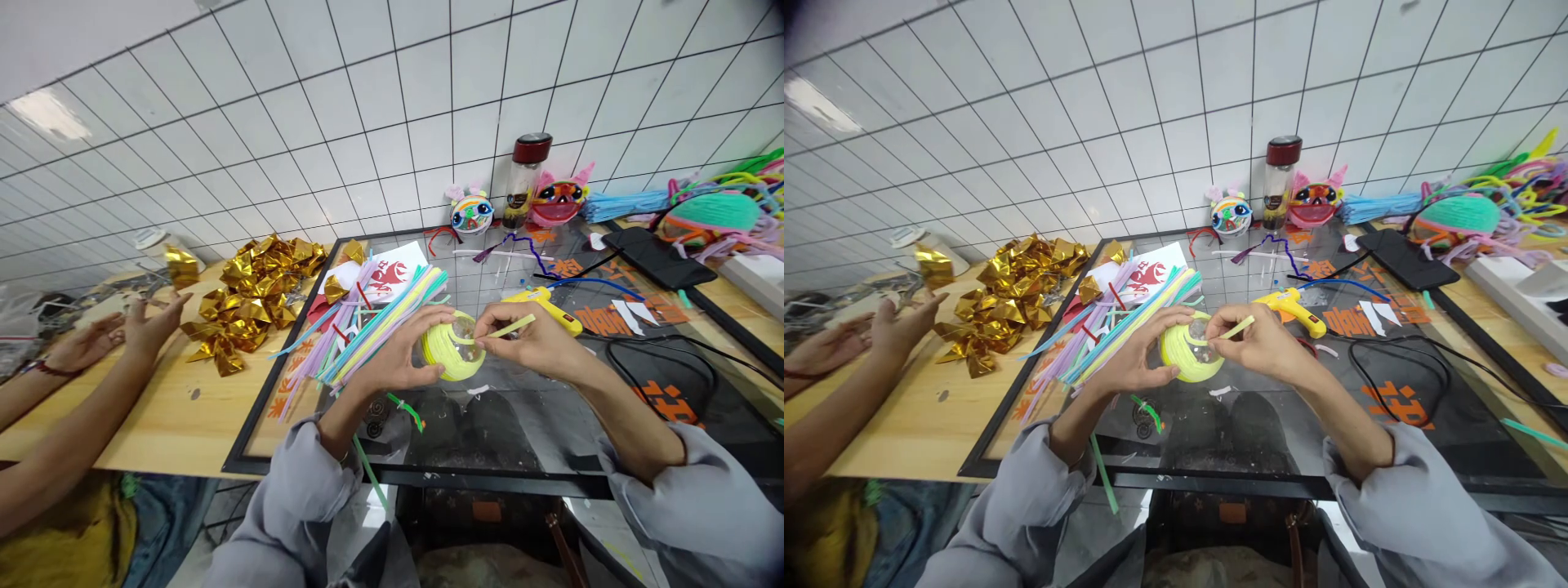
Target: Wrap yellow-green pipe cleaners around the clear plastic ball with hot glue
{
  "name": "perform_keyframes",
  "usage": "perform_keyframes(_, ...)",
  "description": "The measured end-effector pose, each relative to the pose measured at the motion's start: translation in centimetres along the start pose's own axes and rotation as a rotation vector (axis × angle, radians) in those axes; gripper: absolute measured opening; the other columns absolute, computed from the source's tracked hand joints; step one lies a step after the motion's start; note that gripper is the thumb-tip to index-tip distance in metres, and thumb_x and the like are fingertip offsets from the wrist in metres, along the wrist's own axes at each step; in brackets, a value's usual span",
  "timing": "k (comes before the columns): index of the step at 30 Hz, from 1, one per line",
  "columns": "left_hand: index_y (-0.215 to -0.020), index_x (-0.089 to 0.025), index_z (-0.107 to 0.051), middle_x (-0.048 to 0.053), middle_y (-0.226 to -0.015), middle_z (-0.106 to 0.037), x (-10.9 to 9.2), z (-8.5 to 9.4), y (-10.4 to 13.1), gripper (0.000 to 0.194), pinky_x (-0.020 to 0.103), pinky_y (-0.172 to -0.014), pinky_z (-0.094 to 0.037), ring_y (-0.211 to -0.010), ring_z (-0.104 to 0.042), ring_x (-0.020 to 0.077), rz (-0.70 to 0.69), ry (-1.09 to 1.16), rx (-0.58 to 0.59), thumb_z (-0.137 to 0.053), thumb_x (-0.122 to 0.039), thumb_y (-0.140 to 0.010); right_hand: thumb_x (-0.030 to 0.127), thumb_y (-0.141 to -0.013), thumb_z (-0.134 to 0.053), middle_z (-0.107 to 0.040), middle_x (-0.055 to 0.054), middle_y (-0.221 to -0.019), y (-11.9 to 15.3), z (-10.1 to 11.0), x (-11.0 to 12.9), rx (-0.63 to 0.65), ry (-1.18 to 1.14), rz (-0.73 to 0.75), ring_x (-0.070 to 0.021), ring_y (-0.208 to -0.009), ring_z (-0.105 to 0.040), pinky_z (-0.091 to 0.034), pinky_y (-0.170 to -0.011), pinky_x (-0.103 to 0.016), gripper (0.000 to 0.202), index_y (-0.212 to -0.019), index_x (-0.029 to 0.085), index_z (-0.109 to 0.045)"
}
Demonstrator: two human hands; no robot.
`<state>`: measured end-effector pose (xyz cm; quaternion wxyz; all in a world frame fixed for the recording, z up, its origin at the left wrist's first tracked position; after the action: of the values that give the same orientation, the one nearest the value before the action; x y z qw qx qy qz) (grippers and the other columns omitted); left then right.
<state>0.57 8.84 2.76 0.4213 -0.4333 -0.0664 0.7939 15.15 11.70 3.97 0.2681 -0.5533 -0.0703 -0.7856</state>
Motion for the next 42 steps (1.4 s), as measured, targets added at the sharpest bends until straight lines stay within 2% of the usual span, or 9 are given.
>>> perform_keyframes(5, -0.141, -0.022, -0.05, 0.017, -0.146, -0.055, -0.1, 0.0, 0.0, 0.063, 0.058, -0.12, -0.038, -0.14, -0.051, 0.0345, -0.012, 0.005, -0.008, -0.073, -0.037, -0.084, 0.023, -0.078, -0.067, -0.071, -0.004, -0.075, 0.2, -0.6, 1.1, 0.036, 0.032, 0.112, -0.015, -0.07, -0.062, -0.047, -0.063, -0.026, 0.013, -0.074, 0.018, -0.078)
perform_keyframes(12, -0.141, -0.021, -0.05, 0.017, -0.147, -0.055, -0.2, 0.1, -0.1, 0.063, 0.059, -0.121, -0.037, -0.141, -0.051, 0.0351, 0.009, -0.01, 0.011, -0.072, -0.038, -0.084, 0.021, -0.086, -0.065, -0.07, -0.004, -0.077, 0.6, -0.7, 1.4, 0.057, 0.142, 0.211, -0.0142, -0.07, -0.061, -0.044, -0.066, -0.027, 0.016, -0.082, 0.018, -0.08)
perform_keyframes(35, -0.139, -0.02, -0.052, 0.018, -0.145, -0.056, -0.2, 0.2, -0.2, 0.062, 0.057, -0.12, -0.039, -0.139, -0.052, 0.0342, 0.022, -0.005, -0.01, -0.073, -0.038, -0.084, 0.017, -0.087, -0.062, -0.071, -0.005, -0.08, 0.9, -1.7, 2.1, 0.071, 0.149, 0.236, -0.0142, -0.072, -0.063, -0.046, -0.063, -0.024, 0.018, -0.081, 0.017, -0.079)
perform_keyframes(42, -0.139, -0.021, -0.053, 0.018, -0.148, -0.053, 0.1, 0.1, 0.0, 0.061, 0.058, -0.122, -0.036, -0.141, -0.05, 0.0348, 0.047, 0.016, -0.015, -0.073, -0.039, -0.084, 0.017, -0.086, -0.064, -0.071, -0.005, -0.078, 0.9, -1.7, 2.2, 0.064, 0.172, 0.247, -0.0143, -0.071, -0.063, -0.046, -0.067, -0.026, 0.016, -0.08, 0.017, -0.079)
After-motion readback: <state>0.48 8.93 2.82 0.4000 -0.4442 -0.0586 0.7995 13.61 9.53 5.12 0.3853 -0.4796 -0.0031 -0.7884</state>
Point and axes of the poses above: each hand's wrist, its own y-axis away from the middle knuckle, its own z-axis out of the back of the hand, x = y × z, the point moved 9 cm from there along -y, towards the middle knuckle
